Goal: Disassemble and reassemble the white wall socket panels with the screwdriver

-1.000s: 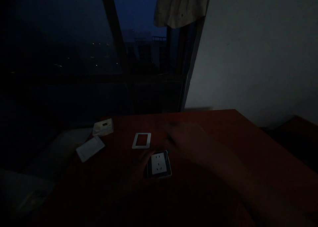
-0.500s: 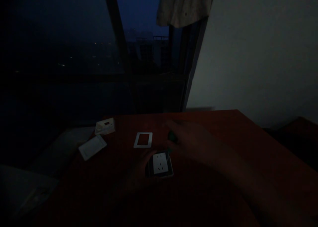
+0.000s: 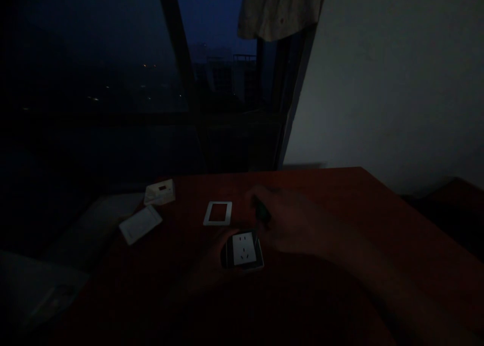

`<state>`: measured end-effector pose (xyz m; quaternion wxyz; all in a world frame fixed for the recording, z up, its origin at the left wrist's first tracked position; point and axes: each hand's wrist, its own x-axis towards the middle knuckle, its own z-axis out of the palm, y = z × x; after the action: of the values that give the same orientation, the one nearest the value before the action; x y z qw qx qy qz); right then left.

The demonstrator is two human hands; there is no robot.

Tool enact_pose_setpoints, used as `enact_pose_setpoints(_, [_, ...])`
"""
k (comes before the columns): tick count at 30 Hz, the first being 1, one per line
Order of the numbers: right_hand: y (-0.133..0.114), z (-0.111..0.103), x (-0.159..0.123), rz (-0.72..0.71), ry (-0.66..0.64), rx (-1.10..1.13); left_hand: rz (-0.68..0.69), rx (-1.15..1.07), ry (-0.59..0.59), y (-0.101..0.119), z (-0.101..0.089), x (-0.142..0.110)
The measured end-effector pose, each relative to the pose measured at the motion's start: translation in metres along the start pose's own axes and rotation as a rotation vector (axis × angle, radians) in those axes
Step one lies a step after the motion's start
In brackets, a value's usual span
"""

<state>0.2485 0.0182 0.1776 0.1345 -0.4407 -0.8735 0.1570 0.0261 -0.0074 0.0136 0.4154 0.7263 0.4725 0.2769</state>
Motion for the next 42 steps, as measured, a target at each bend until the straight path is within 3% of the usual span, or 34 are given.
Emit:
enact_pose_setpoints(2, [0.000,-0.001,-0.001,0.004,-0.002,-0.025,0.000,0.036,-0.005,-0.001,-0.001,0.000])
enact_pose_setpoints(8, [-0.003,-0.001,0.006,0.211,0.068,-0.422,-0.085,0.150,-0.052,-0.006,-0.001,0.000])
enact_pose_setpoints(17, [0.003,-0.003,0.000,0.035,0.031,-0.106,-0.050,0.196,-0.069,-0.012,0.000,-0.001])
enact_pose_setpoints(23, [-0.002,-0.001,0.002,0.147,0.081,-0.351,-0.056,0.259,-0.103,-0.005,-0.002,-0.002])
enact_pose_setpoints(32, [-0.005,0.000,0.001,0.128,0.056,-0.315,0.031,0.424,-0.083,-0.012,0.003,-0.003])
enact_pose_setpoints(38, [-0.005,0.000,0.004,0.244,0.069,-0.496,0.011,0.487,-0.053,-0.009,0.003,-0.001])
enact_pose_setpoints(42, [0.002,0.002,-0.001,0.157,0.086,-0.355,-0.016,0.522,-0.057,-0.007,0.004,-0.001])
